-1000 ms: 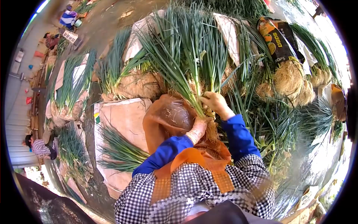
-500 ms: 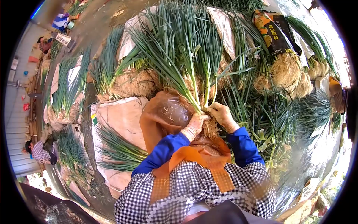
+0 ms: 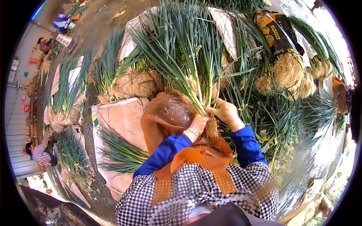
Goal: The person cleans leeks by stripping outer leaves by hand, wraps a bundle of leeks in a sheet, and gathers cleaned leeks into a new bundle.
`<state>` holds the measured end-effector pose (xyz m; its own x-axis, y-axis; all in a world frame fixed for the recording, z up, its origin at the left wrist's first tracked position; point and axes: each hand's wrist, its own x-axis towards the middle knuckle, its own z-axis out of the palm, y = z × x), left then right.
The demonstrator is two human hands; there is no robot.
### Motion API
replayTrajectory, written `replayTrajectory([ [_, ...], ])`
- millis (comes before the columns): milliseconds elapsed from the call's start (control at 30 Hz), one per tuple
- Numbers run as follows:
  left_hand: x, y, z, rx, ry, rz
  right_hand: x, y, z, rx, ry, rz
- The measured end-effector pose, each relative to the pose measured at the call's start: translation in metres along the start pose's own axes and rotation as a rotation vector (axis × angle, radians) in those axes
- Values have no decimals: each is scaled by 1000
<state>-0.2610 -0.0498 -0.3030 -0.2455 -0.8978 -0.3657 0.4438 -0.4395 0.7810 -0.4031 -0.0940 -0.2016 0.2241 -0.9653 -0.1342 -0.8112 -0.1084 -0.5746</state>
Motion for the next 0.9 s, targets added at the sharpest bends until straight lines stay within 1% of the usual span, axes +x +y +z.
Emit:
replayTrajectory([
  [33,-3,4,2,33,-11,11,6,1,14,31,-75,-28],
  [67,-3,10,3,40,-11,18,10,7,27,11,-1,-134],
  [133,-7,14,3,-112,26,-28,4,7,29,206,-61,-212],
  [167,-10,14,3,-113,29,-36,-5,9,29,274,-103,-249],
  [200,-11,17,4,-186,53,-75,-19,-3,1,417,-464,-6],
  [233,-9,19,5,-256,74,-112,-34,11,-7,713,-593,-227],
  [300,-9,19,8,-255,106,-93,-47,36,-24,741,-880,-106],
  [367,-11,31,17,-263,148,-154,-44,50,-19,469,-484,136],
  [400,-4,16,4,-201,84,-185,-32,39,-19,466,-341,473],
  [433,-2,21,11,-197,74,-185,-23,44,-5,824,-213,386],
  [500,1,32,19,-637,112,-177,-1,39,18,1061,-247,274],
  [533,4,27,2,-612,58,-217,5,27,25,1013,-250,237],
  [567,12,17,-10,-566,30,-196,10,19,29,962,-251,199],
  [600,16,18,-9,-470,122,-229,18,30,50,573,61,-147],
  [633,14,25,-3,-378,216,-266,17,28,45,653,8,-98],
  [667,9,34,-1,-443,170,-302,17,25,39,732,-40,-45],
  [700,9,32,-7,-444,174,-303,13,13,19,982,-185,107],
  [733,8,30,-13,-477,37,-297,17,24,30,955,-109,101],
  [767,6,27,-18,-508,-101,-292,19,24,31,1006,-63,193],
  [800,0,34,-14,-510,-104,-314,29,34,43,1090,108,230],
  [833,-4,36,-8,-443,-28,-307,39,38,46,1168,281,265],
  [867,-7,38,-4,-463,-85,-306,41,52,37,1288,246,405],
  [900,-9,39,-4,-479,-139,-299,44,57,33,1330,194,285],
])
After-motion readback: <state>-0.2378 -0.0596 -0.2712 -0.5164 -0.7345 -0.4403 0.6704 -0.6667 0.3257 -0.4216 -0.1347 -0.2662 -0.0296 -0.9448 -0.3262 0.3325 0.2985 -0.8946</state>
